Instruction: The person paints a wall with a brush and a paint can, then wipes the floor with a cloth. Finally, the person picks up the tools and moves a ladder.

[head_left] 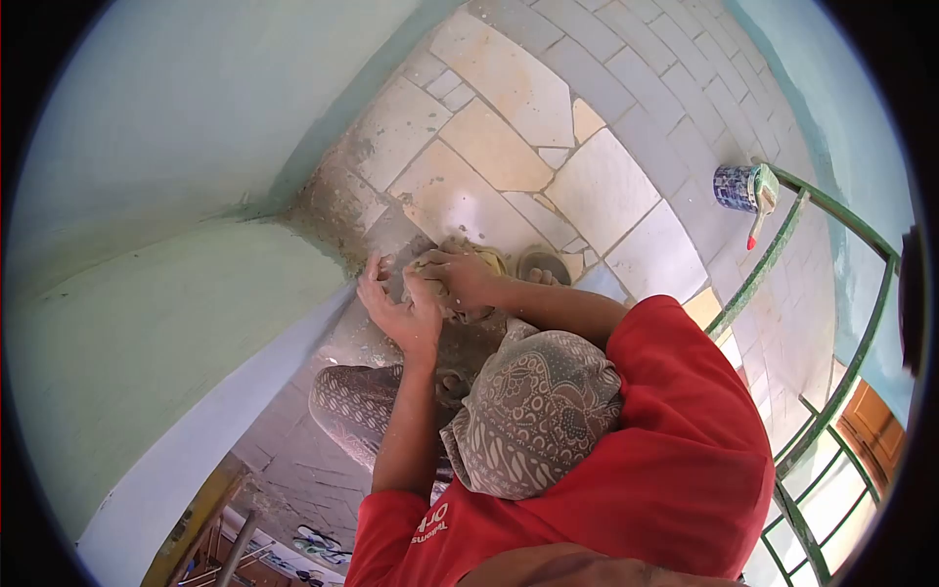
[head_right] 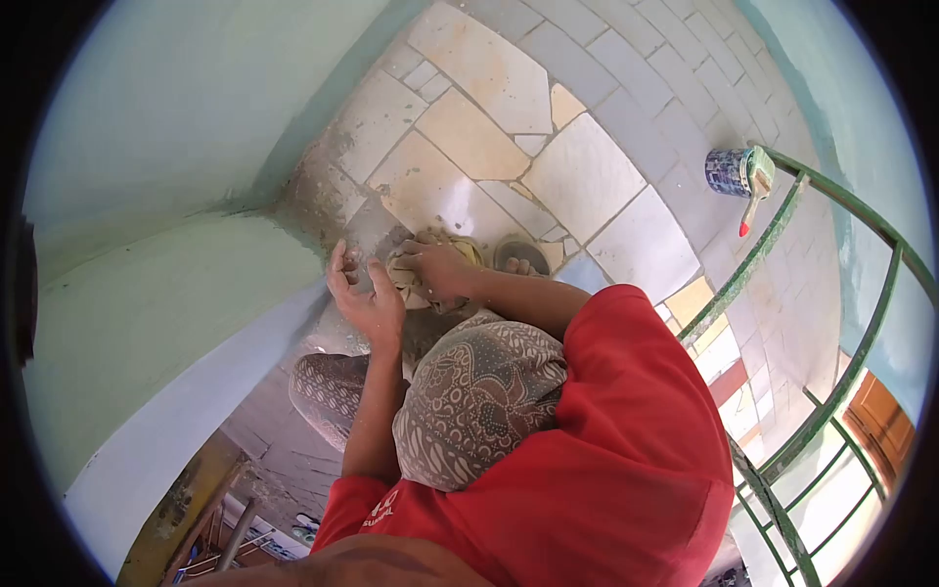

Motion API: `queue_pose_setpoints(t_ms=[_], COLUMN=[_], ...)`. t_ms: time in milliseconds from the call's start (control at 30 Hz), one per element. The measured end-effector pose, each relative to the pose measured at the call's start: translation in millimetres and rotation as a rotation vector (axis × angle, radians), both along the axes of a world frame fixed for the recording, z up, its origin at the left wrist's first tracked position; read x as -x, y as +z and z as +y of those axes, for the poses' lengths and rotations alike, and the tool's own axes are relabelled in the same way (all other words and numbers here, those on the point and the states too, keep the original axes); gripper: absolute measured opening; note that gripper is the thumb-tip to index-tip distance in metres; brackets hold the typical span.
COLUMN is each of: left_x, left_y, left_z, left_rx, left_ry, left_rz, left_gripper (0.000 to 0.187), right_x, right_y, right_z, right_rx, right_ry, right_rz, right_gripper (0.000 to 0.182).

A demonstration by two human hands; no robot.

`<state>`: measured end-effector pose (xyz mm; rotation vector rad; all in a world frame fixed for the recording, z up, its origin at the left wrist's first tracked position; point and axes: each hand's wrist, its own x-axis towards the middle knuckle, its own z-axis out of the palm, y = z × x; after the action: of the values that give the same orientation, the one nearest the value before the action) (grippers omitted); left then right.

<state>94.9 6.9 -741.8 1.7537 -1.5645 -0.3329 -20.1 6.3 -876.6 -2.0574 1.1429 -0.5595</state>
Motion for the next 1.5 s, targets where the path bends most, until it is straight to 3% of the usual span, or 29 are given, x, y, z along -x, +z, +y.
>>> queue_pose_setpoints(t_ms=[100, 167, 233, 267, 300, 333, 367, 433, 500, 533, 567, 700, 767, 800, 833, 900, 933, 1000, 1033, 1067, 1100, 1133, 1233, 1267, 1333, 1400, 1433, 1500], left_x=[-10, -14, -15, -16, -17, -17, -17, -15, -9, -7, -6, -7, -2, 0, 0, -2, -3, -6, -8, -10, -9, -9, -9, -9, -7, -4, -2, 6], left_y=[-6, -9, -10, -16, -21, -25, -28, -30, -25, -26, -29, -33, -30, -28, -27, -19, -15, -5, -2, -2, -1, 0, 1, -2, -5, -7, -6, 0], left_z=[4, 10, 14, 11, 13, 14, 13, 17, 23, 22, 21, 24, 16, 14, 12, 10, 11, 18, 20, 22, 25, 27, 34, 36, 38, 36, 39, 33], left_rx=[-0.001, 0.018, -0.071, -0.057, -0.073, -0.087, -0.083, -0.084, -0.088, -0.090, -0.085, -0.104, -0.076, -0.046, -0.022, 0.000, 0.015, -0.051, -0.113, -0.124, -0.159, -0.193, -0.225, -0.232, -0.204, -0.215, -0.233, -0.231], left_ry=[-0.010, -0.020, -0.002, -0.011, -0.026, -0.038, -0.034, -0.063, -0.056, -0.056, -0.053, -0.107, -0.133, -0.139, -0.146, -0.143, -0.131, -0.062, 0.007, 0.008, 0.044, 0.084, 0.087, 0.100, 0.065, 0.058, 0.046, 0.028], left_rz=[-0.023, -0.028, 0.006, -0.002, 0.015, 0.034, 0.035, -0.010, 0.009, 0.032, 0.034, 0.021, 0.018, -0.021, -0.062, -0.078, -0.083, -0.029, 0.028, 0.031, 0.055, 0.079, 0.085, 0.080, 0.069, 0.045, 0.030, 0.019], left_gripper=[0.050, 0.050, 0.049, 0.049, 0.050, 0.050, 0.050, 0.051, 0.051, 0.051, 0.051, 0.053, 0.053, 0.052, 0.052, 0.052, 0.051, 0.052, 0.052, 0.052, 0.053, 0.053, 0.053, 0.053, 0.054, 0.054, 0.054, 0.053], right_x=[9, 62, 128, 205, 230, 274, 286, 316, 312, 293, 243, 86, 26, 16, 12, 3, 26, 94, 128, 171, 212, 258, 339, 338, 327, 275, 218, 133], right_y=[-3, 39, 68, 45, 68, 27, 61, 17, -13, -55, -25, -4, -13, 10, 4, -5, 8, 51, 66, 36, 67, 60, 35, 20, -23, -66, -26, -11], right_z=[-18, -53, -70, -102, -104, -118, -119, -129, -122, -116, -109, -83, -71, -65, -69, -73, -85, -113, -122, -144, -156, -177, -225, -237, -250, -268, -255, -235], right_rx=[-0.105, -0.865, -0.734, -0.993, -0.939, -1.011, -0.858, -0.878, -0.166, 0.218, 0.062, 0.154, 0.130, 0.083, 0.087, -0.162, -0.277, -0.533, -0.452, -0.552, -0.560, -0.580, -0.516, -0.529, -0.054, 0.318, 0.148, 0.190], right_ry=[-0.007, -0.063, -0.397, -0.283, -0.449, -0.540, -0.599, -0.652, -0.965, -0.893, -0.934, -0.435, -0.135, -0.033, -0.034, 0.044, 0.032, -0.166, -0.383, -0.349, -0.455, -0.488, -0.944, -0.934, -1.051, -0.795, -0.743, -0.555], right_rz=[-0.183, -0.665, -0.525, -0.788, -0.852, -0.857, -0.848, -0.824, -0.078, 0.288, 0.326, 0.181, 0.163, 0.182, 0.178, -0.217, -0.429, -0.458, -0.434, -0.672, -0.705, -0.736, -0.619, -0.617, 0.187, 0.603, 0.534, 0.488], right_gripper=[0.054, 0.058, 0.046, 0.040, 0.037, 0.036, 0.035, 0.039, 0.045, 0.051, 0.054, 0.049, 0.046, 0.047, 0.047, 0.047, 0.051, 0.050, 0.048, 0.044, 0.039, 0.034, 0.039, 0.039, 0.050, 0.058, 0.059, 0.057])
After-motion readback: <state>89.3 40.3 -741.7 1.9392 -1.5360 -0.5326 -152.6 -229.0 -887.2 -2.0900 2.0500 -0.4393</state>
